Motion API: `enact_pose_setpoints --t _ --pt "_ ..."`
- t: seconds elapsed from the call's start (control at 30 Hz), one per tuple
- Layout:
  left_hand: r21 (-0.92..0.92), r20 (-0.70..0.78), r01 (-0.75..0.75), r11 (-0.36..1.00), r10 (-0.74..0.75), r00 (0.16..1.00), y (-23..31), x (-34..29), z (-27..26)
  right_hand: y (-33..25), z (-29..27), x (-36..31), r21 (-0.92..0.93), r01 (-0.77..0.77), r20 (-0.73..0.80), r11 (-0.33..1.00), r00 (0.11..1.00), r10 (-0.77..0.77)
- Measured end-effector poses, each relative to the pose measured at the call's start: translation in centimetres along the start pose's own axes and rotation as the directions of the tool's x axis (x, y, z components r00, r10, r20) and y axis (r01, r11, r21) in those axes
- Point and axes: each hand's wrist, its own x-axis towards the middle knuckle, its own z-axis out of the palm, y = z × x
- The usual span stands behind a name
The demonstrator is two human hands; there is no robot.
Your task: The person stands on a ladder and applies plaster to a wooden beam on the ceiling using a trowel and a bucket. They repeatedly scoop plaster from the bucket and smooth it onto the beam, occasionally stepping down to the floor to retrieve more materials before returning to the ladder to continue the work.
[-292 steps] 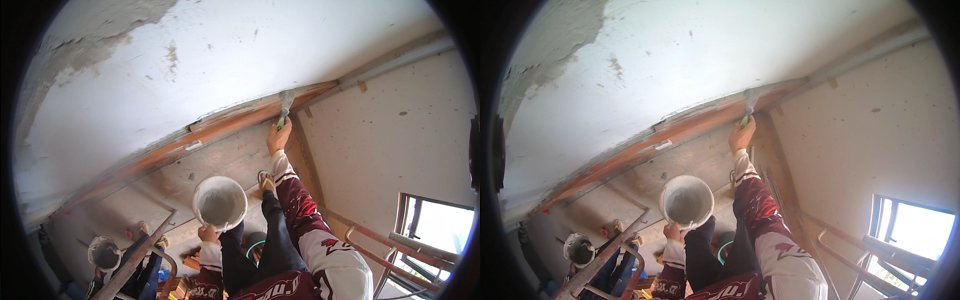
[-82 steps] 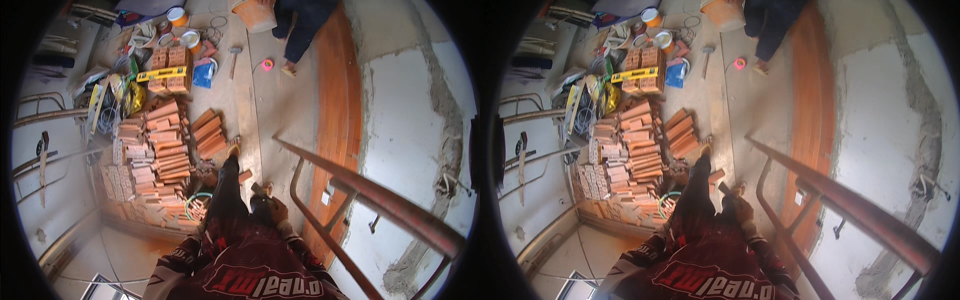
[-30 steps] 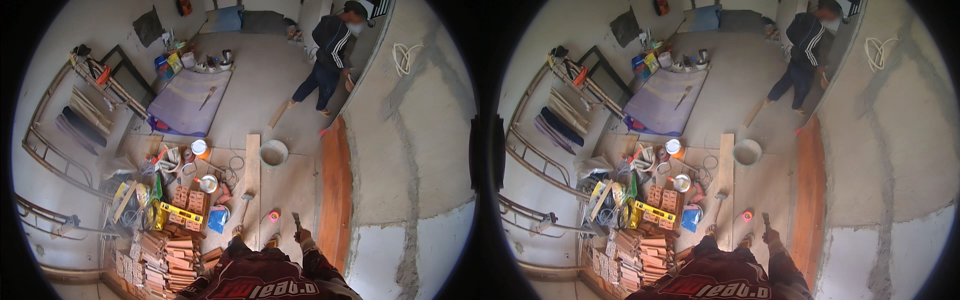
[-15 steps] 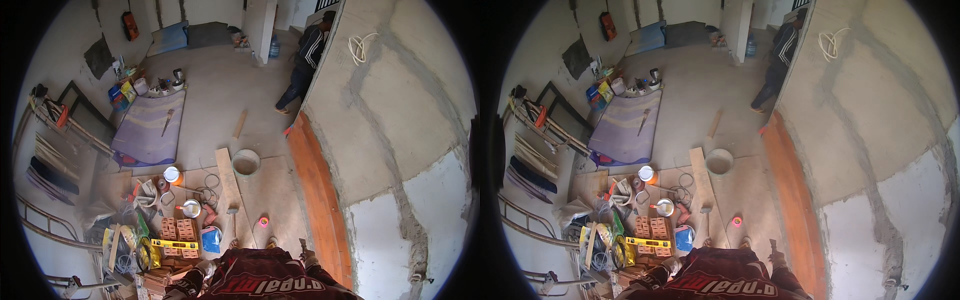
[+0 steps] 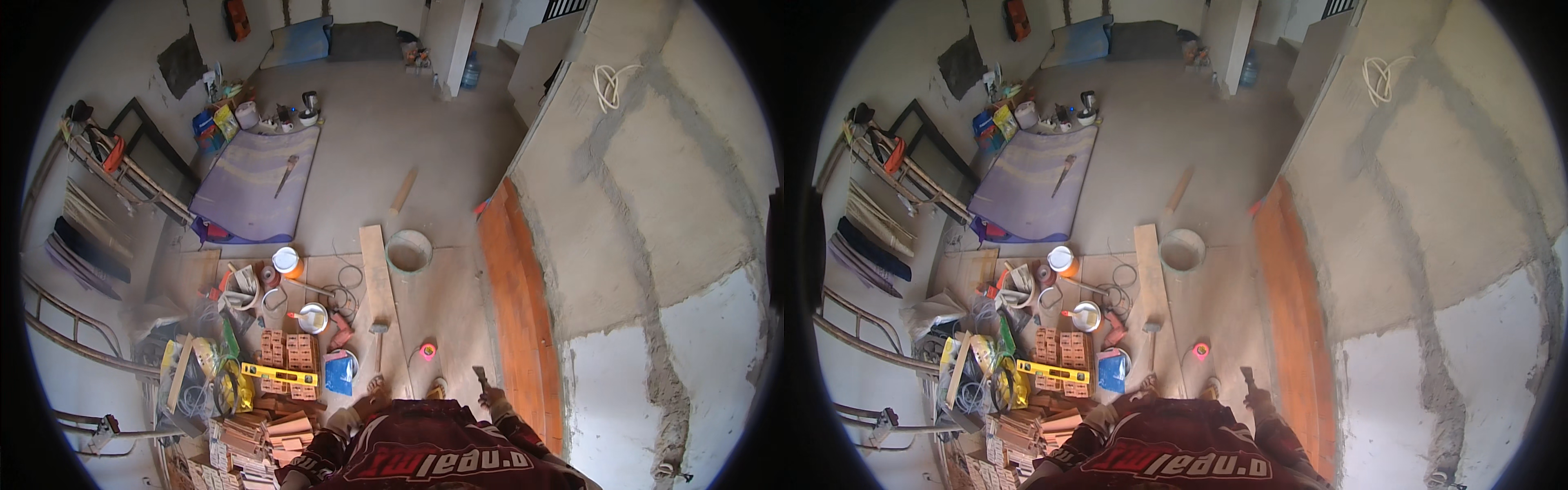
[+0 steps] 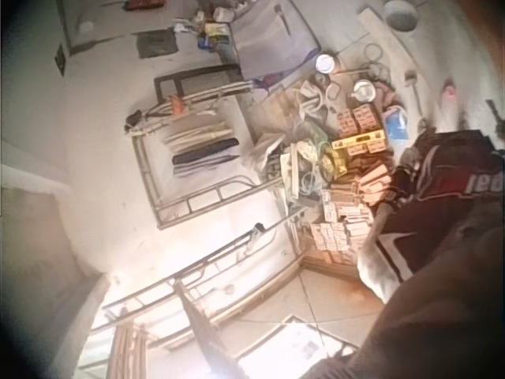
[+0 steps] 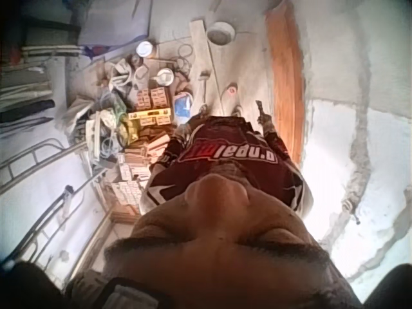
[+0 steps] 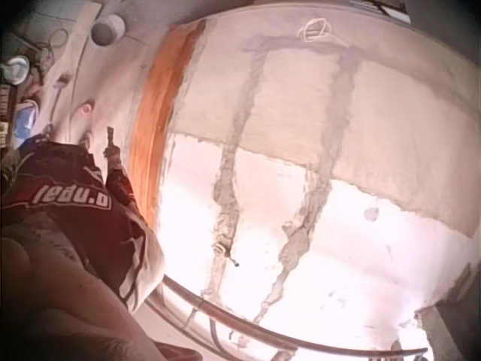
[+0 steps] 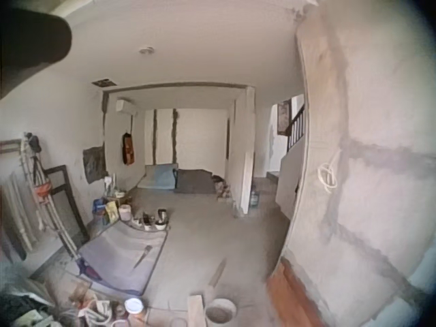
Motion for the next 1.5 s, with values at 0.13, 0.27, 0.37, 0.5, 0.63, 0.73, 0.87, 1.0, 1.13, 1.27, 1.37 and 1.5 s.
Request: enact_pose_setpoints --t 0.13,0.27,0.37,0.5,0.63,0.73,0.87,1.0,1.13,1.27,1.37,1.5 --pt "0.624 0.142 0.418 0.66 -0.622 0.77 -5.2 -8.9 0.4 -2.9 0.0 0.4 0.135 0.085 0.076 0.987 0.992 -0.096" --pt "0.453 -0.12 0.816 0.359 -0.882 0.455 -7.9 -8.8 1.6 -5.8 1.7 -2.2 0.407 0.049 0.159 0.912 0.979 -0.124" --pt "0.426 -0.27 0.582 0.693 -0.516 0.813 -11.3 -7.3 2.4 -8.0 5.0 -5.0 0.409 0.058 0.337 0.911 0.918 -0.21" --pt "0.013 -0.129 0.293 0.956 -0.289 0.949 -10.7 3.2 3.3 -11.1 10.2 -10.8 0.353 0.129 0.603 0.927 0.725 -0.331" --pt "-0.862 0.144 0.381 0.336 -0.558 0.818 1.5 10.8 4.9 -12.5 15.4 -19.8 0.123 0.4 0.731 0.908 0.582 -0.356" --pt "-0.891 0.048 0.197 0.41 -0.346 0.937 0.1 12.2 5.3 -9.8 17.0 -17.7 -0.023 0.962 0.745 0.274 0.199 -0.637" --pt "-0.895 -0.098 0.234 0.38 -0.679 0.728 -2.0 7.7 2.8 -7.9 12.0 -13.4 -0.31 0.874 0.728 0.374 0.471 -0.498" --pt "-0.607 -0.133 0.543 0.58 -0.748 0.65 -14.6 2.2 1.9 8.8 1.6 3.3 -0.582 0.79 0.777 -0.191 0.471 -0.417" --pt "-0.455 -0.139 0.772 0.445 -0.891 0.432 -14.8 2.6 2.5 19.1 -5.9 2.1 -0.716 -0.005 0.042 0.698 0.998 0.049" --pt "-0.407 -0.172 0.809 0.423 -0.906 0.387 -14.7 3.5 -0.2 19.2 -5.5 -3.8 -0.432 -0.288 -0.024 0.855 0.951 0.309" --pt "-0.371 -0.128 0.825 0.426 -0.903 0.41 -14.5 5.8 0.5 21.2 -4.9 -5.2 -0.269 -0.298 -0.09 0.916 0.955 0.284" --pt "-0.364 -0.096 0.815 0.451 -0.888 0.449 -13.8 8.4 0.4 21.9 -3.6 -5.7 -0.16 -0.249 -0.133 0.955 0.964 0.229"
